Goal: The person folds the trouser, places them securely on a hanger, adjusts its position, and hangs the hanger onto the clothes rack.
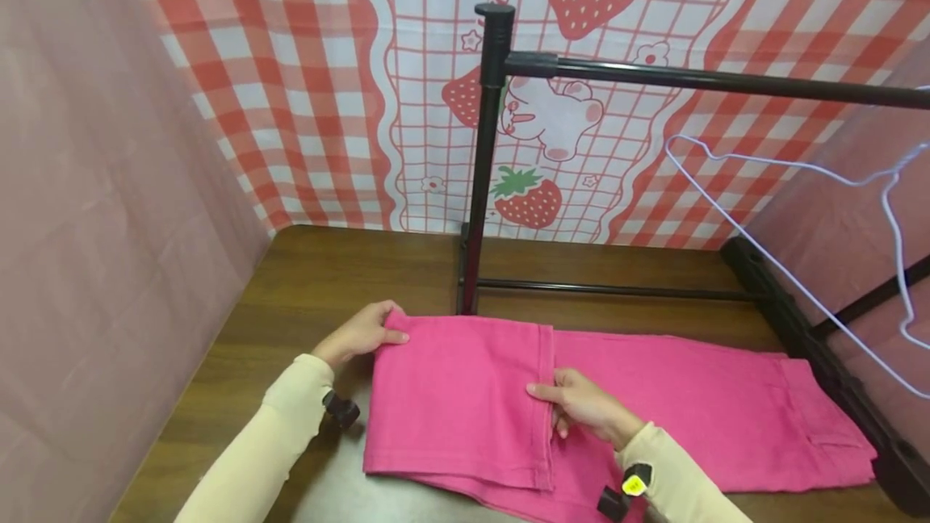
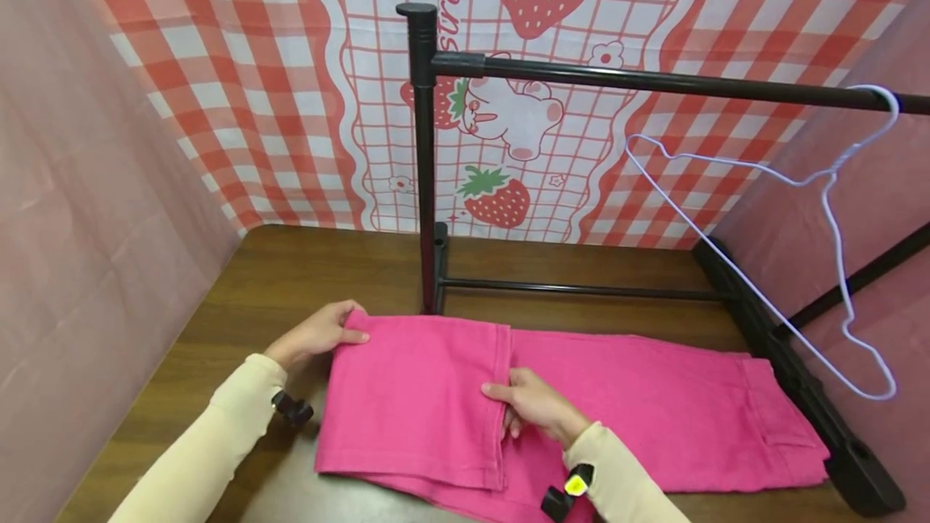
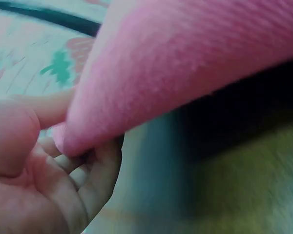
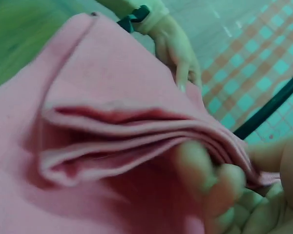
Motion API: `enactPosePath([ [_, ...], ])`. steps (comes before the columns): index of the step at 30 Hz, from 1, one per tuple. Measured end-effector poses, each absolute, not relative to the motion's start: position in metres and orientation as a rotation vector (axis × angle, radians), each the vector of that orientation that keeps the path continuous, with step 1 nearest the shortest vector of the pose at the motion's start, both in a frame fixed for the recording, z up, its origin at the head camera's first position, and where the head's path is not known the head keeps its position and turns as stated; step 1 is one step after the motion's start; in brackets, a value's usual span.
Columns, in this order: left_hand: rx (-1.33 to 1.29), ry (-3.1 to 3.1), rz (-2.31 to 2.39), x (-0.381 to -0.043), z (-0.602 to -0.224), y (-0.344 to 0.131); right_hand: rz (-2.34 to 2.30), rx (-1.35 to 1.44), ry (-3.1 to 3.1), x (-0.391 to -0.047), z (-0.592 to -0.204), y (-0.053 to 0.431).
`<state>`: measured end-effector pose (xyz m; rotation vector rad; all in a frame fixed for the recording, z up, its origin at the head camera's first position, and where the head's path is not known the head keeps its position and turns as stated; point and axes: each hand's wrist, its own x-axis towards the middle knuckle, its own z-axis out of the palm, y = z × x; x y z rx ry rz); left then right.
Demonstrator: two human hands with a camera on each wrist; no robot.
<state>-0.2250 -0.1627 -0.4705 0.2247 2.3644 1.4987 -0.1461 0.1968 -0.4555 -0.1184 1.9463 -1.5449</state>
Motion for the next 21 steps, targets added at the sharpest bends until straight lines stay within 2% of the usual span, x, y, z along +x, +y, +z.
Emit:
enactPosePath([
  [9,0.239,2.444,1.455,-0.224,-0.470,-0.156,-1.751,-0.047,1.716,-0.149,-0.438,0.201],
  [15,0.196,2.118,1.473,-0.215,-0.476,-0.160,-1.653,0.023,1.716,-0.142,-0.457,0.203],
  [21,0.175,2.149,1.471,-0.212,-0.476,-0.161,-1.605,-0.066,1.672,-0.132,-0.474,0.202],
])
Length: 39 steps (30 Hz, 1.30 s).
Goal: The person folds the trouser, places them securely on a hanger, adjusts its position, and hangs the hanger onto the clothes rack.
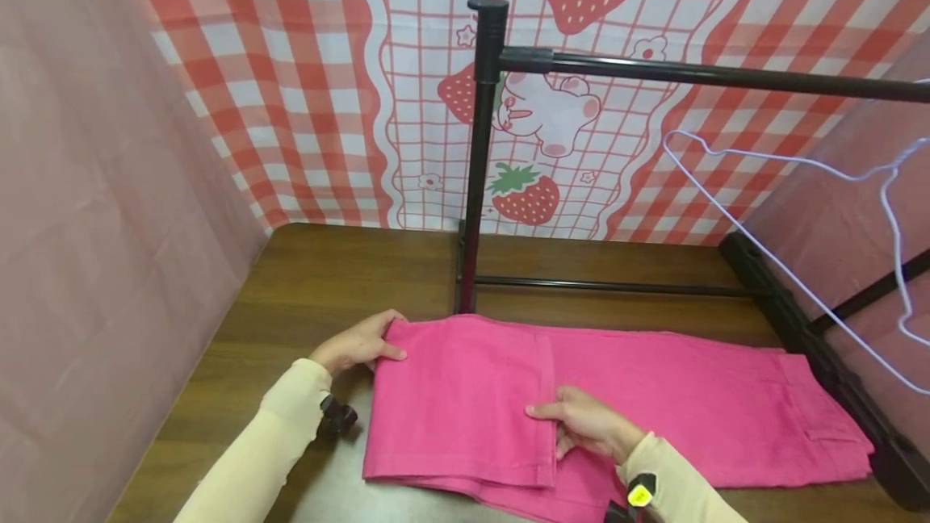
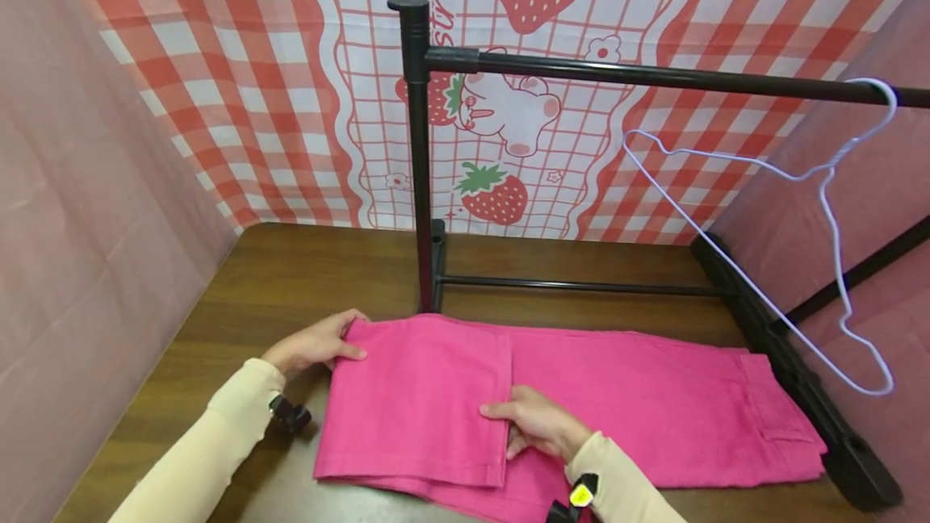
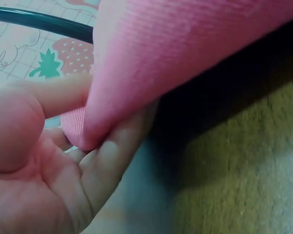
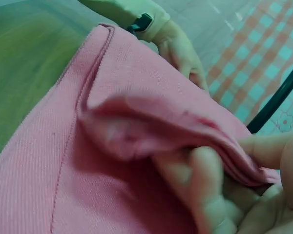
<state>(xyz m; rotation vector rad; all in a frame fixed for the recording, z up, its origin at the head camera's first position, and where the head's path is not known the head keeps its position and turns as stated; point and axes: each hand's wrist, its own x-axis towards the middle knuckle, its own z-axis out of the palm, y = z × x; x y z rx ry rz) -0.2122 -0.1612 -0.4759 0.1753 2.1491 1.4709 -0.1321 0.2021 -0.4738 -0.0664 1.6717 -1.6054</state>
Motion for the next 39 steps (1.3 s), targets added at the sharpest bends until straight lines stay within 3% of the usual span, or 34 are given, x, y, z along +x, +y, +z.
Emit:
enactPosePath([
  [9,0.254,2.140,1.552,-0.217,-0.449,-0.167,-1.733,-0.256,1.574,-0.139,-0.430,0.216],
  [24,0.192,2.090,1.518,-0.213,-0.472,-0.167,-1.596,-0.028,1.797,-0.141,-0.479,0.211],
  [39,0.309,2.051,1.384,-0.227,-0.474,-0.179,-1.803,0.040,1.837,-0.141,-0.433,0.211],
])
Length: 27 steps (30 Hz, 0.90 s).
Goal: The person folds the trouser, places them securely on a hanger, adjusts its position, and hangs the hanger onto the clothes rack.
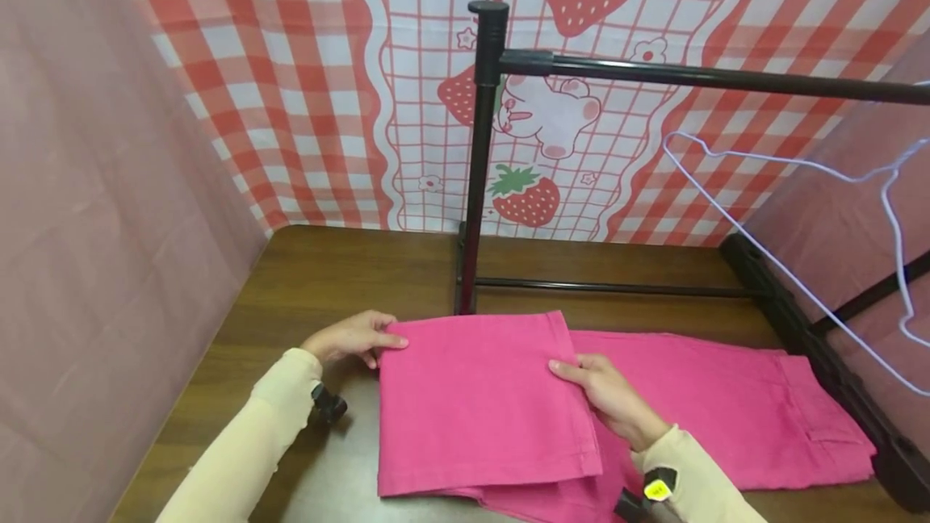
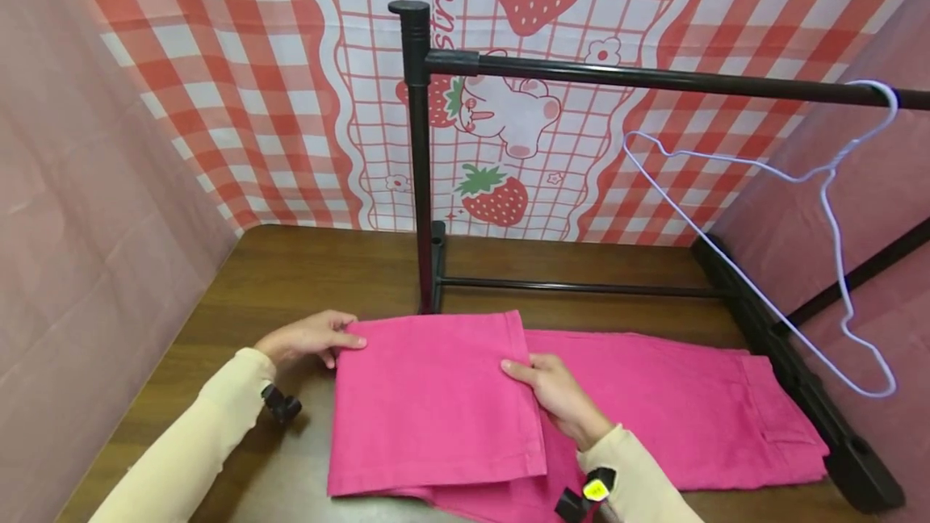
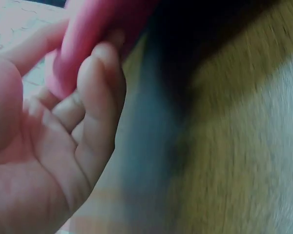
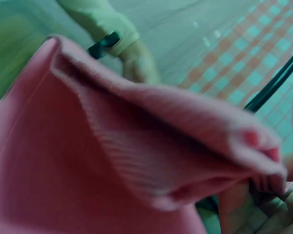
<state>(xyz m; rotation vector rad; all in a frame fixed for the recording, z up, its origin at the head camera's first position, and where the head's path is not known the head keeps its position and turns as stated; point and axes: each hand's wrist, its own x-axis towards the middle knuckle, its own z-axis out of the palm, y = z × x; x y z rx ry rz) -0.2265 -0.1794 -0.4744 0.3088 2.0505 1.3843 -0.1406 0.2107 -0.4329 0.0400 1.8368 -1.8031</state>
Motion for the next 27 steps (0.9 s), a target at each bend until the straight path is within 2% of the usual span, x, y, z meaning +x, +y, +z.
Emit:
enactPosePath([
  [13,0.474,1.968,1.254,-0.234,-0.483,-0.177,-1.840,-0.024,1.731,-0.138,-0.396,0.232],
  [27,0.667,1.896,1.208,-0.233,-0.485,-0.159,-1.873,0.165,1.765,-0.137,-0.379,0.270],
])
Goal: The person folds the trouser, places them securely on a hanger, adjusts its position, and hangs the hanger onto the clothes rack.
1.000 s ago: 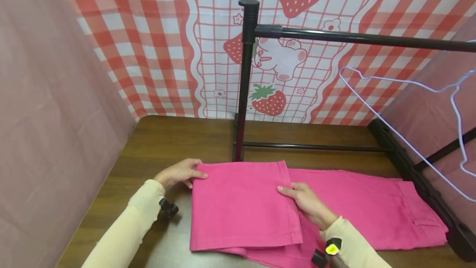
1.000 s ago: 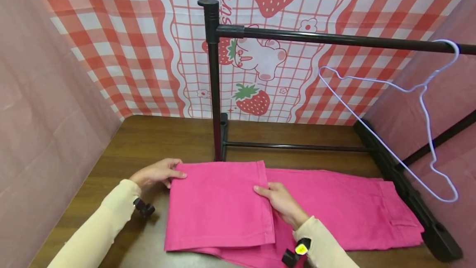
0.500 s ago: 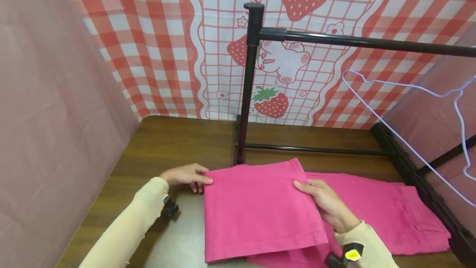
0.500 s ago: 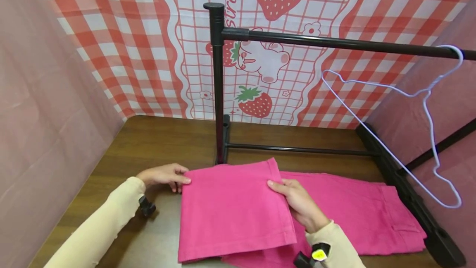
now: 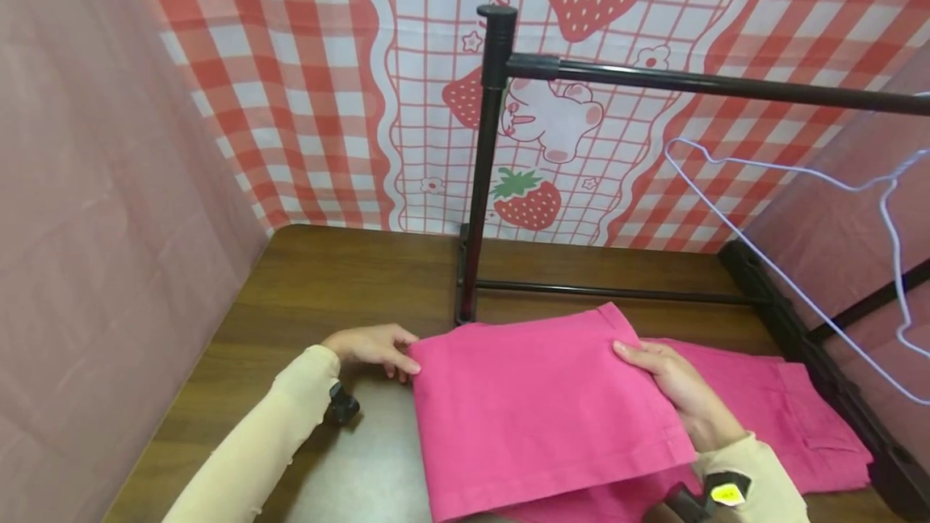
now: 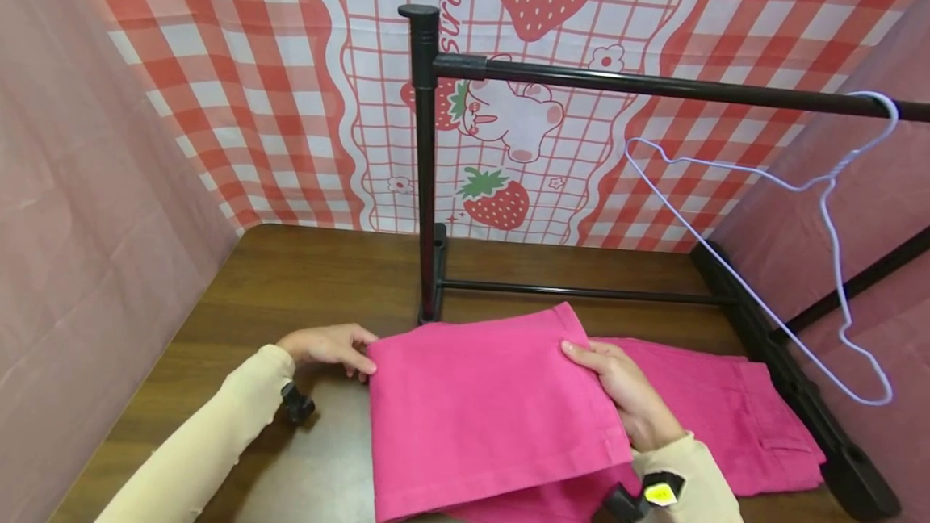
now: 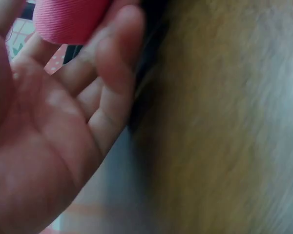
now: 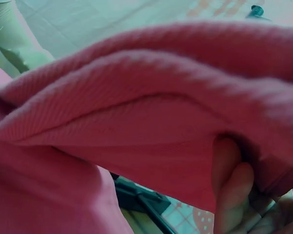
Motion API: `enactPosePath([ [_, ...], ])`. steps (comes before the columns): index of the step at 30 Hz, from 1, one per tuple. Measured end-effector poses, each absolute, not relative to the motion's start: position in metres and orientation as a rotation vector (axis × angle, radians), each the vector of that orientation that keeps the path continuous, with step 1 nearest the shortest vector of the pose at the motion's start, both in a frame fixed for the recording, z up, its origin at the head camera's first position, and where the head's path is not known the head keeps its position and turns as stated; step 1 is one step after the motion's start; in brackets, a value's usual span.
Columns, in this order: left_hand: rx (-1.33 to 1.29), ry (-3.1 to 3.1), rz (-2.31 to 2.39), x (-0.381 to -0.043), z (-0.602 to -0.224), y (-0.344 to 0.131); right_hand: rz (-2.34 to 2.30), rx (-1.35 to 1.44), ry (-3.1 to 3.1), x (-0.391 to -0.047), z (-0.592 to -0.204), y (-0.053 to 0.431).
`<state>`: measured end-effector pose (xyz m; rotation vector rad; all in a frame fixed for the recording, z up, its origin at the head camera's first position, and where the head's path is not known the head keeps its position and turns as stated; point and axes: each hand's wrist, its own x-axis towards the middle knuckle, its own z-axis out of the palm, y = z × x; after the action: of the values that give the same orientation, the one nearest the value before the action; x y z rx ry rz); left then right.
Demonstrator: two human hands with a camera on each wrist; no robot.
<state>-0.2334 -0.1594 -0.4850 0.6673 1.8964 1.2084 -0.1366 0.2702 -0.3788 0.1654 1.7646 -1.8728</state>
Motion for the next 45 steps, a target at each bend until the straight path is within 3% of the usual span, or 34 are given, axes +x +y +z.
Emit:
enactPosePath([
  [8,0.759,1.962,1.137,-0.233,-0.475,-0.156,-1.809,0.212,1.782,-0.137,-0.376,0.278],
  [14,0.798,1.956,1.333,-0.234,-0.470,-0.170,-1.895,0.197,1.727,-0.137,-0.379,0.274],
  [22,0.504,1.689,1.773,-0.234,-0.475,-0.167,-1.916,0.037,1.700,-0.143,-0.386,0.266],
  [28,0.365,1.746,1.875,-0.234,-0.457,-0.168,-1.946,-0.054,1.644,-0.144,-0.388,0.260],
  [35,0.313,1.800,1.867,-0.239,-0.438,-0.193,-1.943,-0.120,1.646,-0.151,-0.394,0.241],
  [45,0.259,2.095,1.496,-0.239,-0.447,-0.211,-1.882,-0.093,1.679,-0.152,-0.416,0.224],
])
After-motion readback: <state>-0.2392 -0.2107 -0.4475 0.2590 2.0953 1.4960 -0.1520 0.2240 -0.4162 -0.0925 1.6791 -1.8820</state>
